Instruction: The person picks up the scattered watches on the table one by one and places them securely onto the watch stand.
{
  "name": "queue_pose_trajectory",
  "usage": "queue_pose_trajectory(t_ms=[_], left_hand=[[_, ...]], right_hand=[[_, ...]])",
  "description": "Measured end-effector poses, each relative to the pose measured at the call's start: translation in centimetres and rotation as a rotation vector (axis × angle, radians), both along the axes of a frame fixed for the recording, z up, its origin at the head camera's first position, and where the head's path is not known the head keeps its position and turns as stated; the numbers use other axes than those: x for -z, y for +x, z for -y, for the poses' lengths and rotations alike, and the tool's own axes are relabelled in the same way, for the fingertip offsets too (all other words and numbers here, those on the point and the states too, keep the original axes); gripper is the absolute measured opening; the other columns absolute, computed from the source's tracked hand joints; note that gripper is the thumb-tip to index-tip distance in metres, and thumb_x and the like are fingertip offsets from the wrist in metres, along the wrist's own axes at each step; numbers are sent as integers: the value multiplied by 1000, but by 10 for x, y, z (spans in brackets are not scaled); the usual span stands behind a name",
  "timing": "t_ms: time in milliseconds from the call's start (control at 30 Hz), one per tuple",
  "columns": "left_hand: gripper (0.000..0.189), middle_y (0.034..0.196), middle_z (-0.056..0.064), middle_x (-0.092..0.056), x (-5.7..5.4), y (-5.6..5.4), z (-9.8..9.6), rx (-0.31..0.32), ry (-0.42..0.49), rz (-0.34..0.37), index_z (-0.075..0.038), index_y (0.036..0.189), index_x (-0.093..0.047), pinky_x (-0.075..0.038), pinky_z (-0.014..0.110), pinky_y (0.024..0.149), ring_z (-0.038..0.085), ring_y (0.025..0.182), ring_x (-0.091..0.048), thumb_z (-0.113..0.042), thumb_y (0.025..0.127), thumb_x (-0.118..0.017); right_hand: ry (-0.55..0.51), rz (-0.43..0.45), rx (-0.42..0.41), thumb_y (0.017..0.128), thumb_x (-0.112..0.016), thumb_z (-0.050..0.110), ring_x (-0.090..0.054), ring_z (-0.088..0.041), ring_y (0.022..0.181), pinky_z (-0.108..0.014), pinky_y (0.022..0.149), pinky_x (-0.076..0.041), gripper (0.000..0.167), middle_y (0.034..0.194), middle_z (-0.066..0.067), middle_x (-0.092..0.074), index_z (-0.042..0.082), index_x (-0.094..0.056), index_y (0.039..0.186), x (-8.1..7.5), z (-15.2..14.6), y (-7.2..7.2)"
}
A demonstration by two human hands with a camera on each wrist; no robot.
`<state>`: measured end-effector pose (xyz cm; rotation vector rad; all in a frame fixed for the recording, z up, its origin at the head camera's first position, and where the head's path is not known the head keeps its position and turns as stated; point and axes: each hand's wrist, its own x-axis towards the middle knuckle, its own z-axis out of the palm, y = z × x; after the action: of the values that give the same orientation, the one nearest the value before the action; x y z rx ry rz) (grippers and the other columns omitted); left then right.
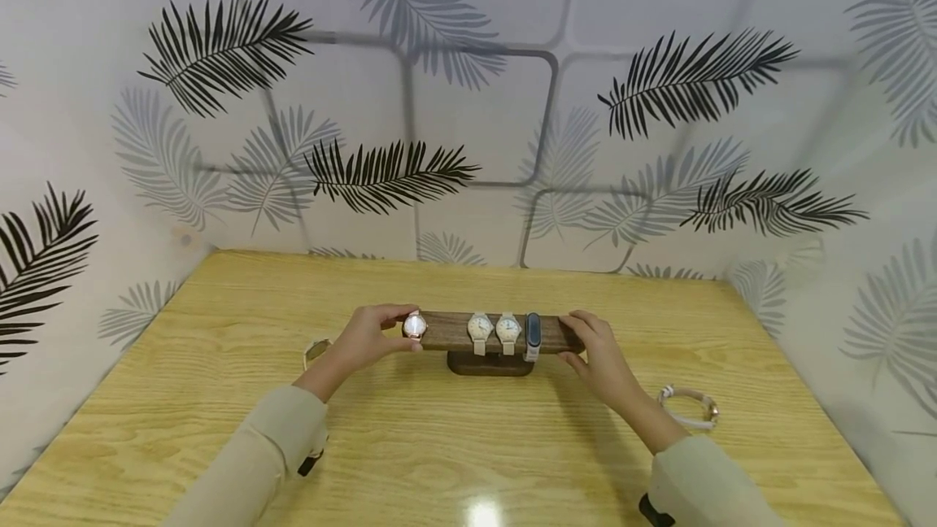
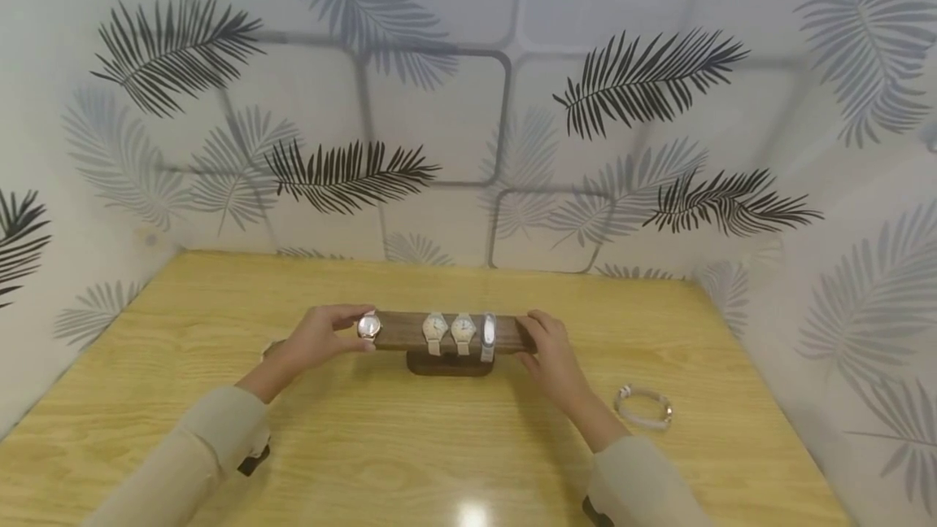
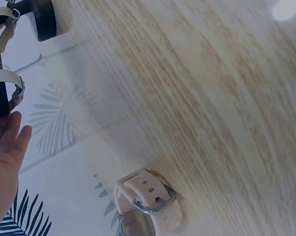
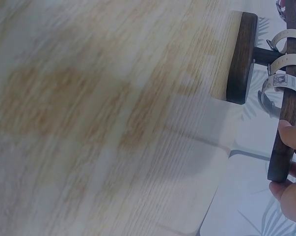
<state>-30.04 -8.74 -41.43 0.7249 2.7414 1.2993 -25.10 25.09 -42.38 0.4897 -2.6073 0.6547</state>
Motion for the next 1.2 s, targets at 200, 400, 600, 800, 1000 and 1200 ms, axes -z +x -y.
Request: queue_pose_trajectory(t_ms=[200,400,600,800,1000,1200], left_hand=[[61,130,19,-55,2,-1,-3,4,19,7,0,130,-53,-46,43,98,34,119,-53,-18,76,-75],[59,128,17,-57,4,0,-10,-29,16,-6,-3,127,-56,-45,47,99,34,118,-53,-20,75,-77],[59,129,17,-56,4,3,-16,-36,7,-24,-6,128,-56,-45,50,97,36,121,-51,-21,74,-77],[63,130,17,-54,3,1,-15,-9,-75,-81,-5,128,-56,-44,49,99,35,121,-50,-17,71,-80],[62,132,21,-52,0,0,-17,-4,-172,-177,-6,124,-59,-41,52,101,38,126,-44,-21,69,-83],[60,125,17,-58,-3,1,-28,32,-215,-270,-5,121,-60,-41,52,100,37,126,-45,-27,69,-82]], right_hand=[[5,2,1,75,-73,-3,-48,-42,113,-52,92,-47,49,122,-24,-52,-7,-55,120,1,0,0],[5,5,2,75,-72,-4,-48,-42,112,-51,91,-47,49,122,-25,-52,-7,-54,120,0,0,0],[15,-8,-1,74,-73,-4,-49,-41,112,-51,92,-47,50,121,-24,-52,-7,-54,120,0,1,-1],[8,-19,-1,73,-74,-4,-50,-41,111,-51,91,-47,49,120,-24,-53,-7,-56,119,1,1,-1],[9,-28,-5,73,-73,-4,-50,-41,111,-50,90,-48,49,120,-24,-53,-7,-56,119,2,0,0],[2,-5,-2,74,-74,-3,-50,-41,111,-50,92,-48,49,121,-23,-53,-6,-55,119,3,0,-1]])
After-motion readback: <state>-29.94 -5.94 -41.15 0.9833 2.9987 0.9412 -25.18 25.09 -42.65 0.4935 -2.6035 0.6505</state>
